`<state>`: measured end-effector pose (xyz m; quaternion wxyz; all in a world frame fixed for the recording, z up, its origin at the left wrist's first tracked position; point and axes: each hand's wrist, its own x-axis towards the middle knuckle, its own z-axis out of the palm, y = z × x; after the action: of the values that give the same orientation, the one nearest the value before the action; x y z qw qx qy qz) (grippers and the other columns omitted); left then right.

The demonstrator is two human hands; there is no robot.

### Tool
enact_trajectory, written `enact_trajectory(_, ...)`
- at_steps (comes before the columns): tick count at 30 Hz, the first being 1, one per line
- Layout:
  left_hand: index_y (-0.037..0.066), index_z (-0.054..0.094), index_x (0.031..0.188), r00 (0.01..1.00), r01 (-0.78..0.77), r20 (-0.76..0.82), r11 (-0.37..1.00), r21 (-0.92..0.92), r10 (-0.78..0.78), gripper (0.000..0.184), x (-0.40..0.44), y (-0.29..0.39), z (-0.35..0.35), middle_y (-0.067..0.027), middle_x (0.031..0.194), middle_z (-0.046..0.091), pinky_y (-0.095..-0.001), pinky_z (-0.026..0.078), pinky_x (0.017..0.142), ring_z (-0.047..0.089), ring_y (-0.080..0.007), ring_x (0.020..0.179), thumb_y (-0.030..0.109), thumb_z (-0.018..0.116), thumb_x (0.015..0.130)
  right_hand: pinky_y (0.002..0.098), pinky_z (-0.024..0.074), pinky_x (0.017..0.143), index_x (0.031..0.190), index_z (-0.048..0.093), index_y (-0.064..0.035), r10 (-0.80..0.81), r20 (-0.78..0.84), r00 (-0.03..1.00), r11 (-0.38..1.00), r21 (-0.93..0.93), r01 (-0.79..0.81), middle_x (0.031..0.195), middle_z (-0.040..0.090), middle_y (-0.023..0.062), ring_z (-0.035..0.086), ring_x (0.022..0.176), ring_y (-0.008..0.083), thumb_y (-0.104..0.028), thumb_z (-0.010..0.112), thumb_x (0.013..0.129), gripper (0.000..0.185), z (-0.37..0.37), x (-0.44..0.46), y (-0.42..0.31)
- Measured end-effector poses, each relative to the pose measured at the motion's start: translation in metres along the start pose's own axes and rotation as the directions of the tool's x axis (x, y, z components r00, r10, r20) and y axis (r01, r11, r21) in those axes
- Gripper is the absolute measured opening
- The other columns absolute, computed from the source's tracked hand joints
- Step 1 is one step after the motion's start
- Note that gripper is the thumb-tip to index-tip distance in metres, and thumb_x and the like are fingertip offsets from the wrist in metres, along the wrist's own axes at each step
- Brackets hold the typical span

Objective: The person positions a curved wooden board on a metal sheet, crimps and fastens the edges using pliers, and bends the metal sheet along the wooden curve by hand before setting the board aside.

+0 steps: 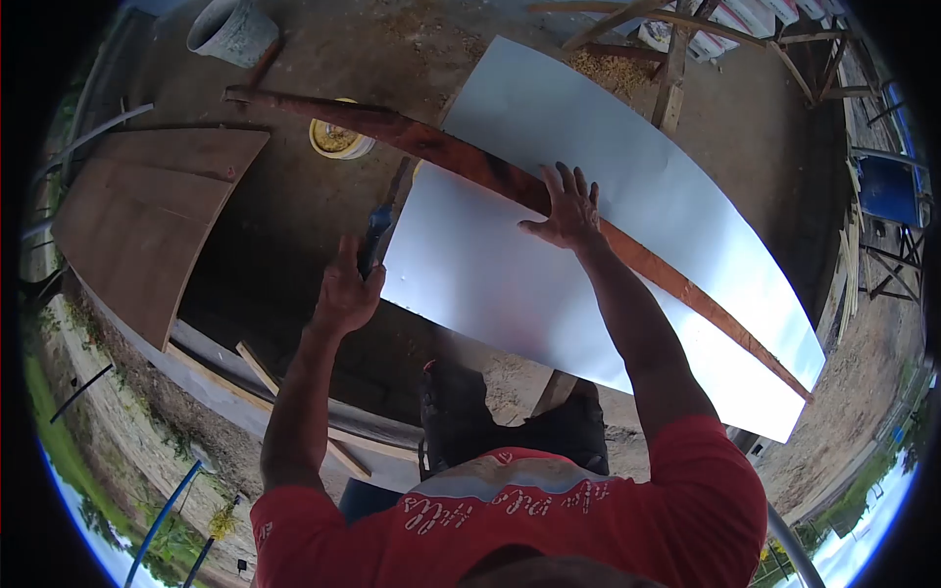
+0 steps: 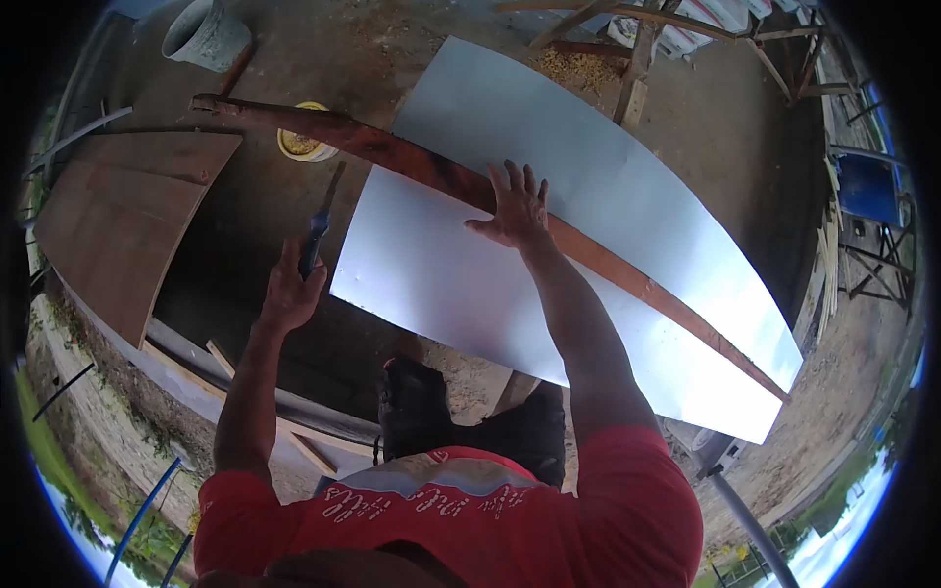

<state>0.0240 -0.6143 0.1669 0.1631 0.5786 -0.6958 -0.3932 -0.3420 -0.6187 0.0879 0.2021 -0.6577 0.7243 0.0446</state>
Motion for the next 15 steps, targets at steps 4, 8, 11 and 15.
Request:
enact_trajectory(4, 0.003, 0.056, 0.105, 0.997, 0.037, 0.066, 0.990, 0.137, -0.047, 0.025, 0.013, -0.065, -0.094, -0.0176, 0.105, 0.061, -0.0400, 0.049, 0.077, 0.062, -0.0339, 0.087, 0.009, 0.060, 0.082, 0.0612, 0.0207, 0.113, 0.143, 0.034, -0.0194, 0.172, 0.032, 0.985, 0.981, -0.101, -0.168, 0.147, 0.034, 0.0041, 0.030, 0.139, 0.0265, -0.058, 0.072, 0.072, 0.089, 0.013, 0.023, -0.022)
enact_trajectory(8, 0.004, 0.059, 0.111, 0.905, 0.419, 0.056, 0.907, 0.046, -0.421, 0.032, -0.038, -0.125, -0.118, -0.0165, 0.109, 0.063, -0.0371, 0.047, 0.085, 0.061, -0.0325, 0.102, 0.011, 0.062, 0.080, 0.0615, 0.0201, 0.113, 0.143, 0.034, -0.0193, 0.243, 0.042, 0.969, 0.954, -0.190, -0.231, 0.146, 0.036, 0.0031, 0.032, 0.137, 0.0250, -0.058, 0.069, 0.076, 0.085, 0.018, 0.028, -0.025)
enact_trajectory(11, 0.004, 0.061, 0.112, 0.776, 0.616, 0.061, 0.776, 0.133, -0.627, 0.036, -0.092, -0.173, -0.097, -0.0160, 0.110, 0.062, -0.0361, 0.047, 0.085, 0.062, -0.0299, 0.100, 0.012, 0.063, 0.077, 0.0616, 0.0183, 0.113, 0.144, 0.031, -0.0200, 0.262, 0.065, 0.963, 0.942, -0.236, -0.240, 0.147, 0.034, 0.0045, 0.030, 0.138, 0.0265, -0.059, 0.068, 0.077, 0.086, 0.028, 0.029, -0.022)
enact_trajectory(15, 0.002, 0.066, 0.109, 0.531, 0.817, 0.218, 0.563, 0.123, -0.819, 0.037, -0.160, -0.207, -0.051, -0.0198, 0.100, 0.067, -0.0396, 0.050, 0.082, 0.067, -0.0312, 0.094, 0.014, 0.066, 0.074, 0.0641, 0.0157, 0.112, 0.144, 0.029, -0.0208, 0.249, 0.024, 0.968, 0.931, -0.281, -0.232, 0.148, 0.031, 0.0059, 0.029, 0.138, 0.0291, -0.058, 0.068, 0.077, 0.086, 0.029, 0.027, -0.023)
